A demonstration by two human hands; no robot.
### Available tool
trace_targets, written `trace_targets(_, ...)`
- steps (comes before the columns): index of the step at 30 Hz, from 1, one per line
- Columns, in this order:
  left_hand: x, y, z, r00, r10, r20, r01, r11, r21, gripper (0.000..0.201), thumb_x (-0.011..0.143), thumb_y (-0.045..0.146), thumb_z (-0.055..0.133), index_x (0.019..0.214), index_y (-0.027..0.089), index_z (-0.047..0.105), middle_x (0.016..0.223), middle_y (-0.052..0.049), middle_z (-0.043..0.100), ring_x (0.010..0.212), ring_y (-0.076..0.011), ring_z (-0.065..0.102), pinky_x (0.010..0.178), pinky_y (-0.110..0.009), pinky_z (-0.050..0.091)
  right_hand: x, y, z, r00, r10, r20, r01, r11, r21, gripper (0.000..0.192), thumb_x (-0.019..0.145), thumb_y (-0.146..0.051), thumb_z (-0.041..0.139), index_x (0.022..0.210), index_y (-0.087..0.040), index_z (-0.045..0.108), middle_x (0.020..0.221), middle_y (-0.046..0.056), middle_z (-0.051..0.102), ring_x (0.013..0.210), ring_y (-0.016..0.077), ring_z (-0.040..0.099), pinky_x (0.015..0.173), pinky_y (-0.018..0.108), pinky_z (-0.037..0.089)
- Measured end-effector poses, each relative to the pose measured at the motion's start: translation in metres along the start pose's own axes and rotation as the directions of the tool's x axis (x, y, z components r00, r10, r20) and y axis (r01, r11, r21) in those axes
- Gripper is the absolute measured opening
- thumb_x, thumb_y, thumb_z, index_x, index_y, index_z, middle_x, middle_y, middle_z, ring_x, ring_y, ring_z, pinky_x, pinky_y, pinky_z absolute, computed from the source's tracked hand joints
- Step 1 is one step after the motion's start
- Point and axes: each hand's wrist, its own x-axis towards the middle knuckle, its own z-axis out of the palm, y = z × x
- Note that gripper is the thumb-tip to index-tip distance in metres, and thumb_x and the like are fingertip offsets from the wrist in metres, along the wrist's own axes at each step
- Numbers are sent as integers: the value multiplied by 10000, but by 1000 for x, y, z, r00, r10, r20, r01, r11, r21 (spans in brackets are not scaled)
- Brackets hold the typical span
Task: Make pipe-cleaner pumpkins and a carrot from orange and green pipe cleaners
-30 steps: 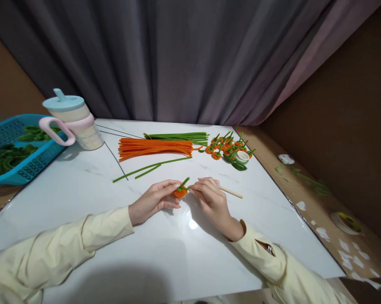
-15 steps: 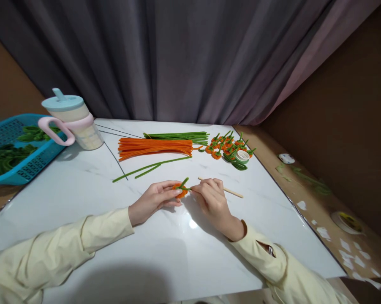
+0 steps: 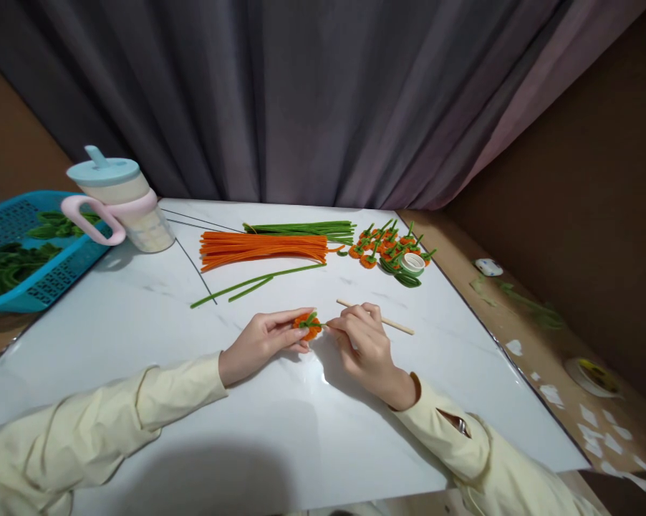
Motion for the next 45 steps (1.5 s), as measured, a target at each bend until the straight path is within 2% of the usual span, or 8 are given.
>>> trace_targets(5, -2, 0, 3, 998, 67, -2, -67, 997, 25, 447, 759, 306, 701, 1170, 150, 619, 1060, -92, 687, 754, -161, 667, 762, -334, 576, 1, -6, -2, 1000, -6, 0, 6, 1000, 5, 167, 824, -36, 439, 785, -182, 511, 621, 10, 555, 599, 150, 488, 670, 358, 349)
trace_targets(11, -3, -3, 4, 989, 151, 3, -151, 988, 34, 316, 790, 290, 671, 1070, 152, 626, 1034, -88, 675, 736, -148, 644, 703, -296, 565, 0, -13, -5, 999, 27, 27, -30, 993, 115, 162, 823, -59, 438, 747, -194, 485, 587, -11, 512, 527, 131, 441, 629, 336, 355)
trace_targets(15, -3, -5, 3, 984, 178, 13, -178, 983, 43, 275, 789, 297, 673, 1012, 153, 602, 961, -69, 663, 735, -153, 641, 687, -290, 555, 6, -14, -11, 987, -8, 159, -13, 992, 126, 154, 856, -111, 447, 730, -191, 485, 576, -8, 502, 518, 127, 406, 620, 317, 362)
trace_targets(20, -4, -5, 2, 986, 138, 92, -144, 988, 61, 316, 786, 332, 671, 1012, 150, 546, 850, -42, 631, 660, -146, 641, 648, -295, 537, 17, -6, -18, 933, -13, 359, -19, 996, 87, 117, 895, -186, 464, 792, -175, 520, 620, 11, 550, 561, 136, 478, 601, 285, 370)
trace_targets(26, -4, -5, 1, 984, 88, 153, -92, 996, 18, 311, 770, 339, 690, 957, 141, 542, 787, -24, 619, 612, -140, 641, 623, -296, 520, 30, -1, -22, 839, -10, 544, -141, 961, 236, 149, 943, -220, 416, 831, -183, 508, 685, 17, 575, 576, 127, 506, 536, 237, 372)
trace_targets(35, -3, -4, -1, 982, 47, 181, -35, 997, -67, 298, 736, 330, 732, 827, 117, 546, 701, -14, 630, 595, -144, 654, 611, -286, 543, 42, 1, -24, 783, 43, 620, -232, 946, 228, 197, 921, -243, 448, 734, -185, 472, 600, -25, 500, 516, 97, 434, 517, 206, 319)
trace_targets(40, -3, 0, 0, 982, 53, 181, -33, 993, -115, 283, 751, 327, 722, 846, 101, 580, 764, -31, 643, 662, -157, 671, 650, -296, 570, 44, -1, -29, 734, 86, 673, -309, 926, 218, 206, 938, -274, 429, 783, -170, 516, 619, -16, 520, 539, 96, 458, 529, 193, 326)
trace_targets(45, -4, -1, -1, 981, 40, 190, -17, 993, -118, 292, 759, 337, 717, 889, 101, 607, 812, -70, 676, 679, -175, 683, 656, -305, 577, 46, 7, -41, 678, 108, 727, -293, 947, 132, 252, 961, -356, 397, 904, -173, 560, 711, 2, 585, 572, 101, 502, 577, 208, 371)
